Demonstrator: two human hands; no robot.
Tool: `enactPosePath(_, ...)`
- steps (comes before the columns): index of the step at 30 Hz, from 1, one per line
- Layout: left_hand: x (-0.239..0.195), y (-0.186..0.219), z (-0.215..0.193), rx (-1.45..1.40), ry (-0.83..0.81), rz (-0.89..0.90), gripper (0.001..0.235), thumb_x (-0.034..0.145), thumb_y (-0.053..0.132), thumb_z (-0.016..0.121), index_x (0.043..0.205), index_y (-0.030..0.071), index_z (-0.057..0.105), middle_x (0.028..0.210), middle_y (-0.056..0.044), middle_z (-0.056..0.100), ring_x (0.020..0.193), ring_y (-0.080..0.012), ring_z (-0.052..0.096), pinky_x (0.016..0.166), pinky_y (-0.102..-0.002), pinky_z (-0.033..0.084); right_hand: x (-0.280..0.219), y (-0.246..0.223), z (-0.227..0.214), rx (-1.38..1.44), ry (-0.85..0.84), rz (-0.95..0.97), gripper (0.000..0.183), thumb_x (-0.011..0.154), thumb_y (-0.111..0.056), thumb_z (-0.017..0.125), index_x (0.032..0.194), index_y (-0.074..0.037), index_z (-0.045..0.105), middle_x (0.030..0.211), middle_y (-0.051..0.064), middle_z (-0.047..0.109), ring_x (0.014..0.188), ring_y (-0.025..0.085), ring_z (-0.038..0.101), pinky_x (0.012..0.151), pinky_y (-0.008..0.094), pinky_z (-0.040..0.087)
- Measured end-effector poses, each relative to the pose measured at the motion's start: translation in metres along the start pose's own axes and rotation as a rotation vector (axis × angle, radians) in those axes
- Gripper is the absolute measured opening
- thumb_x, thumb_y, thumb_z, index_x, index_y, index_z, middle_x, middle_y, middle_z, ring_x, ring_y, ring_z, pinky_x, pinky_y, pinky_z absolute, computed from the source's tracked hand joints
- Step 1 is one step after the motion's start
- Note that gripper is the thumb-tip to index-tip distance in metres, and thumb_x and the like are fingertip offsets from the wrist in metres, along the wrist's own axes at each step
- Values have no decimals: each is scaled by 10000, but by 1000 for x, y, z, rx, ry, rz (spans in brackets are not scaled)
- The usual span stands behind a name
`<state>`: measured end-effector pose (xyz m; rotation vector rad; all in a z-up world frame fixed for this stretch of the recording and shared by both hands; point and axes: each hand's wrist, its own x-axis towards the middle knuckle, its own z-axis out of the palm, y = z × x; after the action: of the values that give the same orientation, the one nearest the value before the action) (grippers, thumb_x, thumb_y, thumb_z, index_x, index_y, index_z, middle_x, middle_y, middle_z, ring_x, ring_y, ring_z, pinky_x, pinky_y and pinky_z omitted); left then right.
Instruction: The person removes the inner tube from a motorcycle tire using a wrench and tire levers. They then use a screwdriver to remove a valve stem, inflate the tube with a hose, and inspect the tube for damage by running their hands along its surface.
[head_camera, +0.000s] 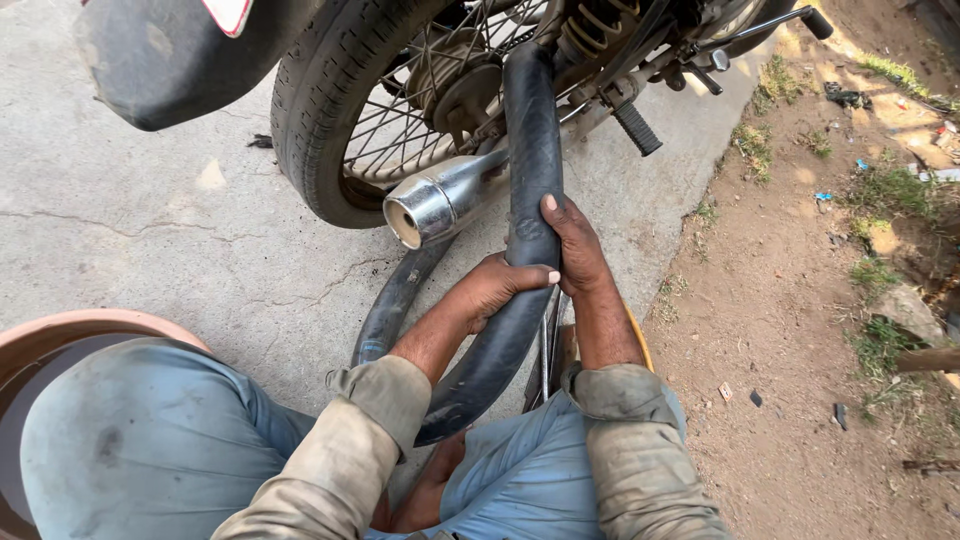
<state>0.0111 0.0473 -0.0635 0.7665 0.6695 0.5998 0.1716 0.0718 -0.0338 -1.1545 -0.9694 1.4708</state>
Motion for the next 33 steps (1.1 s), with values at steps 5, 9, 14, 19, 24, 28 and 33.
enactPosePath(5, -7, 2, 7, 456, 337, 51, 626, 673, 406, 836, 1102, -36, 727, 930, -138, 785, 829, -229, 770, 762, -346, 596, 2, -10, -1, -84, -49, 24, 682, 937, -412, 716, 1414, 37, 525, 1222, 146, 672, 1094, 230, 679, 956, 398, 568)
enactPosePath(9, -12, 4, 21, 713, 561, 55, 716, 658, 459, 855, 1131, -37, 648, 980, -188, 759, 916, -281, 761, 847, -371, 595, -7, -21, -9, -234, -18, 27, 830, 854, -383, 703, 1547, -4, 447, 1291, 131, 649, 1102, 217, 646, 922, 430, 544)
enactPosePath(14, -17, 11, 29, 815, 567, -26, 758, 673, 427, 842, 1215, -33, 578, 1019, -184, 743, 941, -299, 755, 861, -411, 596, -12, -27, -12, -304, -4, 62, 958, 759, -394, 727, 1565, -13, 378, 1279, 180, 673, 1117, 261, 688, 909, 459, 605)
enactPosePath(19, -21, 15, 30, 853, 538, -67, 761, 707, 434, 816, 1243, -37, 550, 1021, -178, 734, 946, -297, 760, 869, -413, 601, -15, -27, -3, -425, -7, 60, 1032, 718, -356, 781, 1593, -45, 331, 1279, 175, 681, 1101, 254, 690, 845, 437, 607)
enactPosePath(24, -19, 15, 30, 843, 544, -79, 743, 724, 448, 796, 1233, -38, 558, 1017, -188, 741, 956, -303, 759, 887, -413, 594, -14, -22, 2, -406, 11, 45, 1051, 695, -199, 826, 1600, -60, 310, 1222, 155, 700, 1040, 229, 720, 822, 383, 641)
enactPosePath(28, -17, 12, 28, 845, 554, -72, 746, 702, 433, 800, 1232, -34, 562, 1036, -186, 738, 964, -306, 755, 880, -420, 596, -13, -20, -6, -369, -28, 27, 1024, 705, -156, 810, 1606, -45, 337, 1229, 146, 710, 1022, 224, 714, 814, 387, 633)
enactPosePath(33, -15, 10, 27, 846, 546, -80, 761, 701, 442, 800, 1239, -38, 558, 1043, -186, 737, 967, -305, 759, 878, -420, 602, -11, -15, -10, -362, -9, 39, 998, 701, -121, 779, 1598, -43, 348, 1210, 141, 723, 997, 220, 721, 793, 390, 641)
